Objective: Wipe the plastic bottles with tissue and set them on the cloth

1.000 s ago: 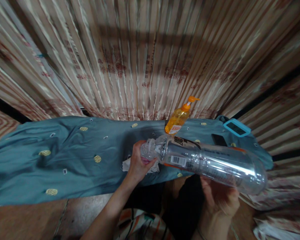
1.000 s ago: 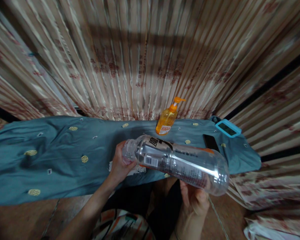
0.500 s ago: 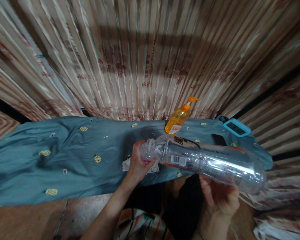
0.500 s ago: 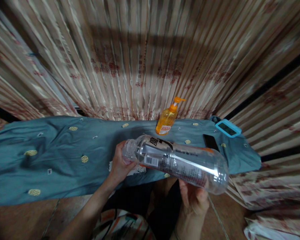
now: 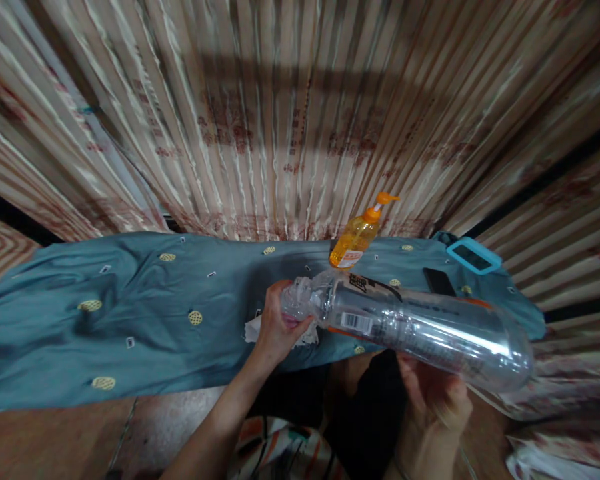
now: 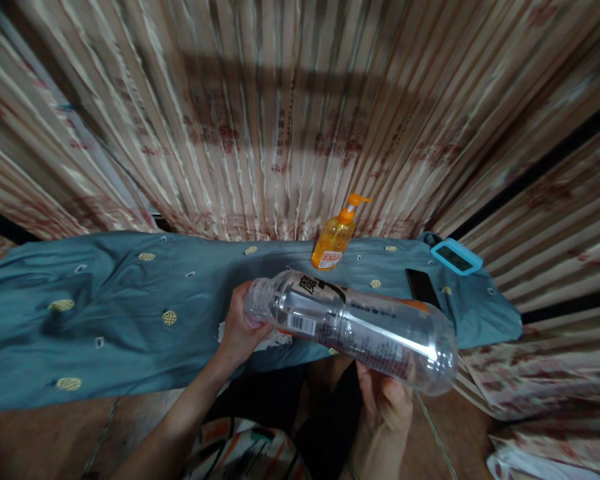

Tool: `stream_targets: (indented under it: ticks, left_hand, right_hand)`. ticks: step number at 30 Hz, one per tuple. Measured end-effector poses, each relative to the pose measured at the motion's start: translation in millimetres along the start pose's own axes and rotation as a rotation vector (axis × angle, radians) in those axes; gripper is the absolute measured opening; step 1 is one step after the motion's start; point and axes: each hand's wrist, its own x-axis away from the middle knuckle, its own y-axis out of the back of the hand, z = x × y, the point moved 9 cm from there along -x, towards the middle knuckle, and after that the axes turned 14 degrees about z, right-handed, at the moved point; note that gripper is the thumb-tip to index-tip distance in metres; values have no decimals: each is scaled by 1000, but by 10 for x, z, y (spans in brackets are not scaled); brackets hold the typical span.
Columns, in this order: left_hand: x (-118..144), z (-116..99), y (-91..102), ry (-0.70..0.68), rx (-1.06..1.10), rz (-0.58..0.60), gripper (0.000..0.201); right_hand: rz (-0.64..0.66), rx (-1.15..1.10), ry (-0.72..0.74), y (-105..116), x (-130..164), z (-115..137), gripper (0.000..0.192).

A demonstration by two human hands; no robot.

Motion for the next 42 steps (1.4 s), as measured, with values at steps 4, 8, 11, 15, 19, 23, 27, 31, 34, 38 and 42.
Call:
stream_targets:
  ticks: [4, 8, 11, 15, 19, 23, 27, 31, 34, 38, 42]
  left_hand:
    - [3, -4, 0, 5, -8, -2, 73]
    - [6, -2, 2, 10, 6, -1, 72]
    - [6, 1, 2, 15, 11, -2, 72]
    - [5, 0, -3, 13, 6, -7, 73]
    - [5, -7, -6, 4, -9, -7, 73]
    - [10, -7, -3, -2, -11, -7, 73]
    - [14, 16, -13, 3, 9, -4, 73]
    - [18, 26, -15, -1, 19, -16, 73]
    - [19, 33, -17, 12, 16, -13, 74]
    - [17, 19, -9, 14, 5, -4, 74]
    - [12, -6, -4, -2, -12, -2, 73]
  right_hand:
    - [-26, -30, 3, 34, 9, -19, 64]
    - [-30, -46, -33, 4, 15, -18, 69]
    - [-40, -58, -47, -24, 17, 1, 78]
    - [-56, -63, -45, -39, 21, 19, 71]
    - [-47, -62, -36, -54, 16, 24, 71]
    - [-35, -63, -30, -51, 15, 14, 69]
    - [-30, -56, -23, -37, 15, 12, 67]
    - [-34, -53, -20, -13, 13, 5, 66]
    - [-41, -43, -26, 13, 16, -9, 65]
    - [-26, -37, -22, 21, 9, -12, 70]
    - [-11, -44, 6, 37, 0, -25, 69]
